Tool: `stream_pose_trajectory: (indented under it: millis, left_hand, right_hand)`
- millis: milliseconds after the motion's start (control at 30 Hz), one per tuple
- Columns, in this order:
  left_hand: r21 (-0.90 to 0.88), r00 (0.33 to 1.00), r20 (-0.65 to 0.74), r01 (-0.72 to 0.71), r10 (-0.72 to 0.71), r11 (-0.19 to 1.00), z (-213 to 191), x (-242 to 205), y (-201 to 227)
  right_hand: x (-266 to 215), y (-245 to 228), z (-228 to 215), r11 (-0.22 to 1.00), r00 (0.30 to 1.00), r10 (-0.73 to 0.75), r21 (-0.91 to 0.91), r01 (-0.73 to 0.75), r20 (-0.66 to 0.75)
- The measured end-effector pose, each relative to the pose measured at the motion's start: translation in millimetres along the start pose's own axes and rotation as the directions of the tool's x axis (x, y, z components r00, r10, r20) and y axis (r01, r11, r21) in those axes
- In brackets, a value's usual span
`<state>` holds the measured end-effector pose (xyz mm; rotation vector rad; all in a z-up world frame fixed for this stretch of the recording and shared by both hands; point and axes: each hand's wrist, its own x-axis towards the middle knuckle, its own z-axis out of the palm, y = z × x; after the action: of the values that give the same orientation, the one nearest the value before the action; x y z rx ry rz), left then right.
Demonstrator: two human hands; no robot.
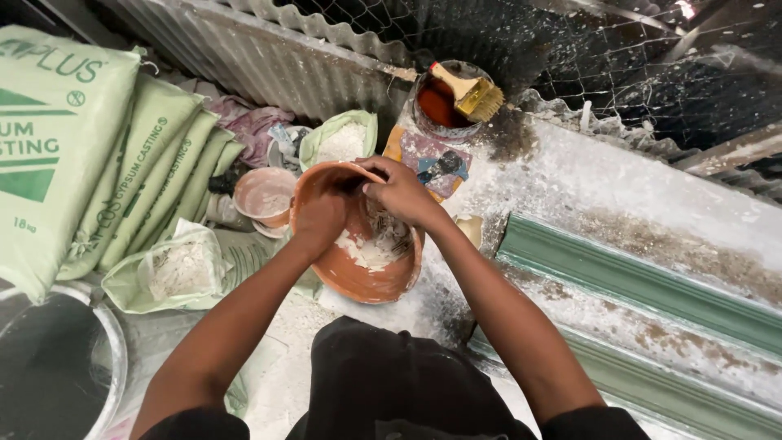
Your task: Mixing plaster powder with water in a bowl.
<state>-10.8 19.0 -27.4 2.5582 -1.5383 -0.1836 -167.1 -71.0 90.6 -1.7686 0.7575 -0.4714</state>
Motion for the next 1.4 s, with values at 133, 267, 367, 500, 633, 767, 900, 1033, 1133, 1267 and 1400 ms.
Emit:
stream_pose_trajectory:
  millis: [133, 267, 367, 500, 633, 767, 900, 1033, 1133, 1267, 1400]
  left_hand:
    - [0.03, 0.898, 0.351, -0.293, 0.264, 0.956, 15.6, 3.6, -3.2]
    - [0.101, 0.944, 0.218, -0.273, 0.246, 0.957, 67.2, 51.1, -38.1]
    - [0.397, 0.605, -0.513, -0.462, 0.609, 0.793, 120.6, 25.7, -52.5]
    - [0.071, 0.736, 0.643, -0.333, 0.212, 0.94, -9.4, -9.4, 2.9]
    - [0.276, 0.882, -0.027, -0.446, 0.471, 0.851, -127.9, -24.2, 21.8]
    - [0.032, 0.597, 0.763, -0.419, 0.248, 0.908, -32.1, -14.4, -55.8]
    - [0.204, 0.887, 0.408, -0.32, 0.217, 0.925, -108.4, -35.2, -12.0]
    - [0.132, 0.877, 0.461, -0.22, 0.137, 0.966, -107.8, -53.5, 0.2]
    - [0.034, 0.73, 0.673, -0.195, 0.122, 0.98, -58.4, -44.8, -27.9]
    - [-0.075, 0.855, 0.517, 0.01, 0.03, 0.997, -100.7, -38.5, -27.4]
    - [-0.391, 0.861, 0.495, 0.102, 0.116, 0.915, -182.5, -93.9, 38.2]
  right_hand:
    - [-3.9, 4.5, -2.3, 0.999, 1.0, -0.003, 0.043, 0.003, -0.01]
    - [-9.9, 0.5, -1.8, 0.996, 0.999, -0.02, 0.088, 0.022, -0.025]
    - [-9.0, 7.5, -9.8, 0.988, 0.997, -0.055, 0.142, 0.062, -0.052]
    - [-15.4, 1.1, -17.8, 0.985, 0.998, -0.024, 0.171, 0.033, -0.058]
    - [-22.1, -6.3, -20.3, 0.974, 0.998, 0.005, 0.226, 0.01, -0.063]
    - [-17.9, 3.0, -18.6, 0.961, 0.986, 0.122, 0.261, -0.088, -0.117]
    - [-14.8, 1.4, -19.6, 0.975, 0.998, 0.031, 0.223, -0.016, -0.061]
    - [-10.6, 14.5, -23.0, 0.983, 0.991, 0.032, 0.185, -0.007, -0.131]
    - [-14.1, 12.3, -27.6, 0.98, 0.989, 0.047, 0.199, -0.019, -0.139]
    - [-14.0, 35.0, -54.6, 0.961, 0.996, 0.031, 0.275, -0.008, -0.078]
    - [-32.5, 54.6, -96.4, 0.929, 0.989, 0.128, 0.358, -0.095, -0.068]
